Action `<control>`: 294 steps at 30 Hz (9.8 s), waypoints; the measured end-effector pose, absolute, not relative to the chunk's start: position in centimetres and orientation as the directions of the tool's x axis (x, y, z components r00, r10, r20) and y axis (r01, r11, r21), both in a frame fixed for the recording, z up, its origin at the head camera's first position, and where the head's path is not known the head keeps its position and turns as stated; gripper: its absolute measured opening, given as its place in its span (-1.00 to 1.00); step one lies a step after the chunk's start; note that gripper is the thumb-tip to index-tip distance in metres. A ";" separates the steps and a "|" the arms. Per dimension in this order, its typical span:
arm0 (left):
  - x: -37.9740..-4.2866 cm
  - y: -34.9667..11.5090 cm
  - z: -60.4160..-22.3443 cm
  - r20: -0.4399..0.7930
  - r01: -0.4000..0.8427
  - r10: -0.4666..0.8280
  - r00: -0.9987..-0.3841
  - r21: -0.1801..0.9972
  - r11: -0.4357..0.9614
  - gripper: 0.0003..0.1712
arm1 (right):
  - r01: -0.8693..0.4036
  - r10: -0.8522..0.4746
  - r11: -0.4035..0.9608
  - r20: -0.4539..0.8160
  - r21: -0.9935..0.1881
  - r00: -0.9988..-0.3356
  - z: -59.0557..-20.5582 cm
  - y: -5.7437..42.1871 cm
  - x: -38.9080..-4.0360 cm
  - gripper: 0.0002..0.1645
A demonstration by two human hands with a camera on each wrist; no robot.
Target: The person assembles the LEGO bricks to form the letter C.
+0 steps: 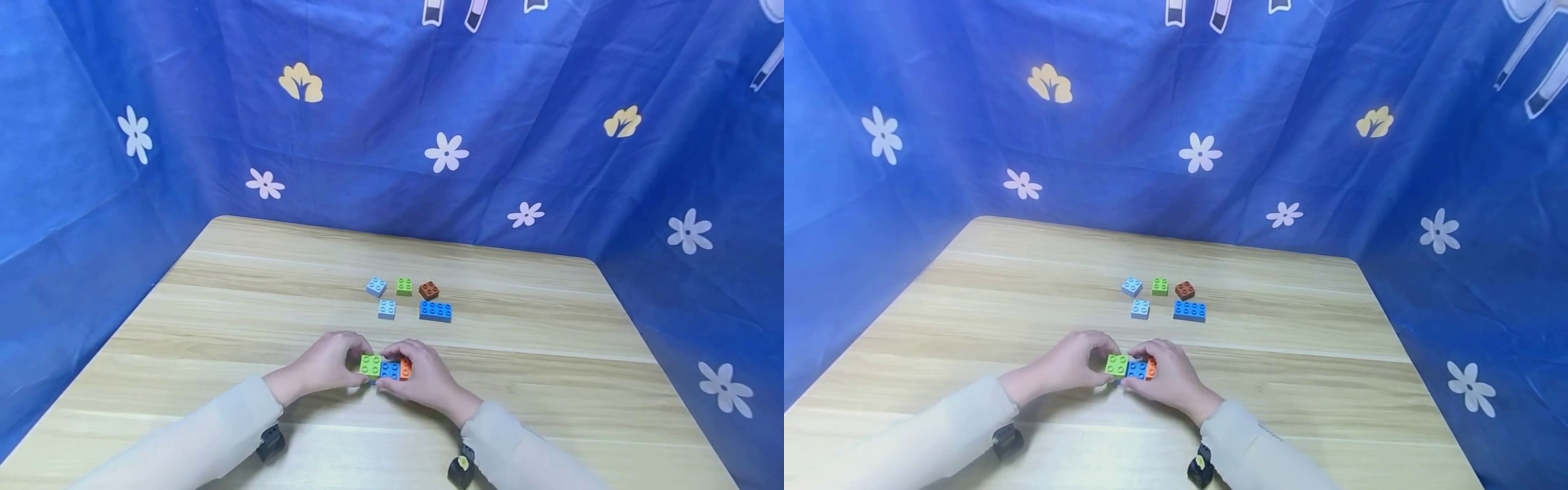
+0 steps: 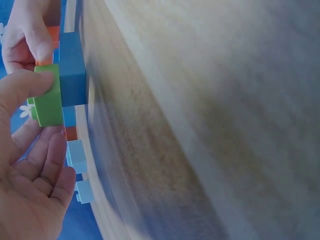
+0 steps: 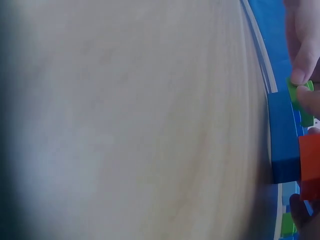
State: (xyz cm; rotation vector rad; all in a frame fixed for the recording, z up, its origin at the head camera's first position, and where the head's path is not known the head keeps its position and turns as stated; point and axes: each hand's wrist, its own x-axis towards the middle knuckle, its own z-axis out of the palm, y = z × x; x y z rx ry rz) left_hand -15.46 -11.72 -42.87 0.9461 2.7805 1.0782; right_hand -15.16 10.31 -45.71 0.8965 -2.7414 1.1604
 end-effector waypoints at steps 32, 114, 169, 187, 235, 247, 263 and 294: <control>-22.0 -14.6 -44.1 0.060 0.469 0.645 -0.762 0.737 0.486 -0.27 | -0.480 -0.484 0.542 0.211 -0.690 -0.849 -46.1 9.9 -15.4 -0.53; -18.9 -14.2 -41.8 0.158 0.475 0.566 -0.809 0.742 0.473 -0.65 | -0.469 -0.482 0.542 0.200 -0.697 -0.853 -45.7 9.8 -15.4 -0.52; -16.3 -12.2 -40.9 0.137 0.512 0.586 -0.799 0.665 0.543 -0.67 | -0.513 -0.498 0.507 0.250 -0.693 -0.830 -46.2 9.9 -15.6 -0.53; -16.0 -11.8 -40.9 0.129 0.515 0.565 -0.815 0.608 0.604 -0.66 | -0.517 -0.491 0.478 0.272 -0.710 -0.827 -45.9 10.1 -15.6 -0.46; -24.4 -15.1 -43.6 0.050 0.348 0.506 -0.861 0.785 0.513 -0.49 | -0.479 -0.477 0.368 0.281 -0.796 -0.833 -45.2 9.9 -15.5 -0.57; -26.6 -13.0 -43.8 0.051 0.200 0.261 -0.964 0.788 0.583 -0.33 | -0.461 -0.480 0.380 0.255 -0.802 -0.839 -45.1 10.0 -15.5 -0.57; -28.2 -9.3 -44.5 0.030 0.098 0.114 -0.993 0.742 0.663 -0.20 | -0.467 -0.478 0.369 0.267 -0.803 -0.837 -45.2 10.0 -15.6 -0.56; -28.6 -14.1 -44.3 0.024 0.306 0.484 -0.875 0.802 0.513 -0.52 | -0.463 -0.479 0.379 0.258 -0.801 -0.839 -45.2 9.9 -15.5 -0.57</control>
